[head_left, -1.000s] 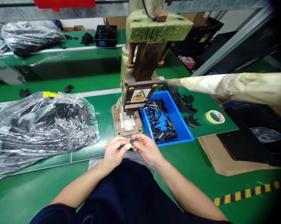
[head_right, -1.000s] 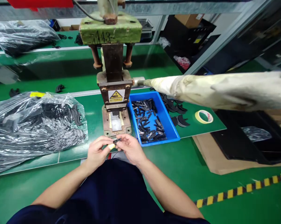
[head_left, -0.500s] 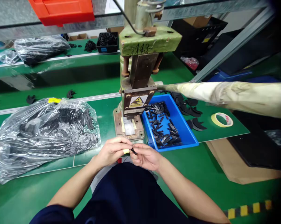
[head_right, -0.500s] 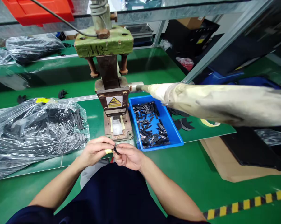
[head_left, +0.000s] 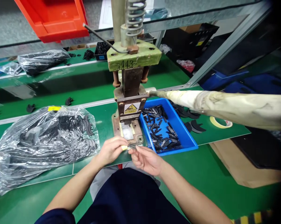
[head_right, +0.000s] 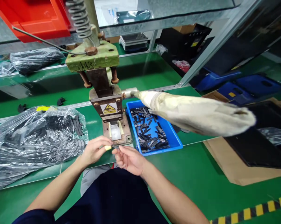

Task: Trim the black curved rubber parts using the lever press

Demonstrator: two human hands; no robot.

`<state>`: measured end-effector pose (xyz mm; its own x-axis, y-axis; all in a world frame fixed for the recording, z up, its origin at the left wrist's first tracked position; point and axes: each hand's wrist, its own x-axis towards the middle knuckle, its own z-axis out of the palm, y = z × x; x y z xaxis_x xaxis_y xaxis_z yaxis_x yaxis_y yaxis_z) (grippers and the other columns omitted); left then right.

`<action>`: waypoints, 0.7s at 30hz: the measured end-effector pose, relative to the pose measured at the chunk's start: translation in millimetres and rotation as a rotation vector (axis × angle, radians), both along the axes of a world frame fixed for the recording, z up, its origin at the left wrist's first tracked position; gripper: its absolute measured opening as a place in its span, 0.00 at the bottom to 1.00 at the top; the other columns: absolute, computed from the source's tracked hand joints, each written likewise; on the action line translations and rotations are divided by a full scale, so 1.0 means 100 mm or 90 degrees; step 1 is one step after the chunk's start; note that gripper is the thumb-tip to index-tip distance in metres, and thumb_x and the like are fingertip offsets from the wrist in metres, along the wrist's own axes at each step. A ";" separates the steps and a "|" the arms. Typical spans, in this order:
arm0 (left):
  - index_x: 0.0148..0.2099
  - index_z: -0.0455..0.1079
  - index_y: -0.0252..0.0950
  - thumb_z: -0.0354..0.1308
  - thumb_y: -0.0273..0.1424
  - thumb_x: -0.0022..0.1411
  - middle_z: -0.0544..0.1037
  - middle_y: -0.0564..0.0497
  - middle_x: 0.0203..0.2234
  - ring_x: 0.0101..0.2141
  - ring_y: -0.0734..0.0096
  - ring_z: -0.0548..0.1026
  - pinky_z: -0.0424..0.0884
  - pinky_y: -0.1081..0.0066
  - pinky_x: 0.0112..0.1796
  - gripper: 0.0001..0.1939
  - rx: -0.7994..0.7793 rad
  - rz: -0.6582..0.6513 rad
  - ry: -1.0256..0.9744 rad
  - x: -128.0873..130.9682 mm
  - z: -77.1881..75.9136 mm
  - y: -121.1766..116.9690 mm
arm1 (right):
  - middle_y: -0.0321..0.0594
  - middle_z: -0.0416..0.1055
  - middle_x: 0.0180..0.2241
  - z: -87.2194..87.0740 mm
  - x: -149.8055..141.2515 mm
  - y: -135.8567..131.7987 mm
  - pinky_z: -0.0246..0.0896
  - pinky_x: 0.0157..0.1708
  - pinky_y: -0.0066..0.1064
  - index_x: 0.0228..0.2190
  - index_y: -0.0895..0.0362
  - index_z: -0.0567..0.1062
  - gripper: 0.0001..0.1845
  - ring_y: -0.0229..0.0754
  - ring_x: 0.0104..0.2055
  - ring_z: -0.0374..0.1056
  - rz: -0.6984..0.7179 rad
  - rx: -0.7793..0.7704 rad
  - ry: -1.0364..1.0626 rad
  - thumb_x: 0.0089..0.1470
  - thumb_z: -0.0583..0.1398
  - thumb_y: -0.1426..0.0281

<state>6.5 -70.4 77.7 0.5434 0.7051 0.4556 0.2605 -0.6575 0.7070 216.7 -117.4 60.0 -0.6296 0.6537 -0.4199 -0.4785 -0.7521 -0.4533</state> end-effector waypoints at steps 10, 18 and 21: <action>0.42 0.74 0.33 0.50 0.28 0.69 0.79 0.46 0.37 0.40 0.66 0.76 0.72 0.68 0.42 0.11 0.074 0.233 0.178 -0.01 -0.62 0.63 | 0.33 0.63 0.22 0.43 0.54 0.01 0.47 0.23 0.29 0.33 0.56 0.75 0.16 0.33 0.23 0.57 -0.156 0.146 -0.114 0.50 0.66 0.57; 0.45 0.76 0.34 0.48 0.28 0.68 0.75 0.42 0.40 0.43 0.62 0.74 0.73 0.64 0.45 0.15 0.097 0.113 0.281 -0.04 -0.51 0.69 | 0.34 0.63 0.21 0.72 0.81 0.20 0.51 0.21 0.31 0.34 0.51 0.76 0.16 0.36 0.23 0.59 -0.293 0.372 -0.269 0.50 0.63 0.53; 0.46 0.77 0.35 0.49 0.25 0.65 0.74 0.42 0.42 0.45 0.61 0.73 0.72 0.62 0.48 0.15 0.078 0.094 0.303 -0.05 -0.46 0.70 | 0.39 0.71 0.31 0.99 0.80 0.33 0.62 0.28 0.34 0.38 0.50 0.78 0.15 0.39 0.32 0.68 -0.483 0.581 -0.348 0.51 0.64 0.56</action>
<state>1.9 -0.1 32.0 0.6101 0.7463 0.2662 0.6306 -0.6607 0.4071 296.7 -84.4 158.6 0.1295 0.9518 0.2780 -0.2372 0.3019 -0.9233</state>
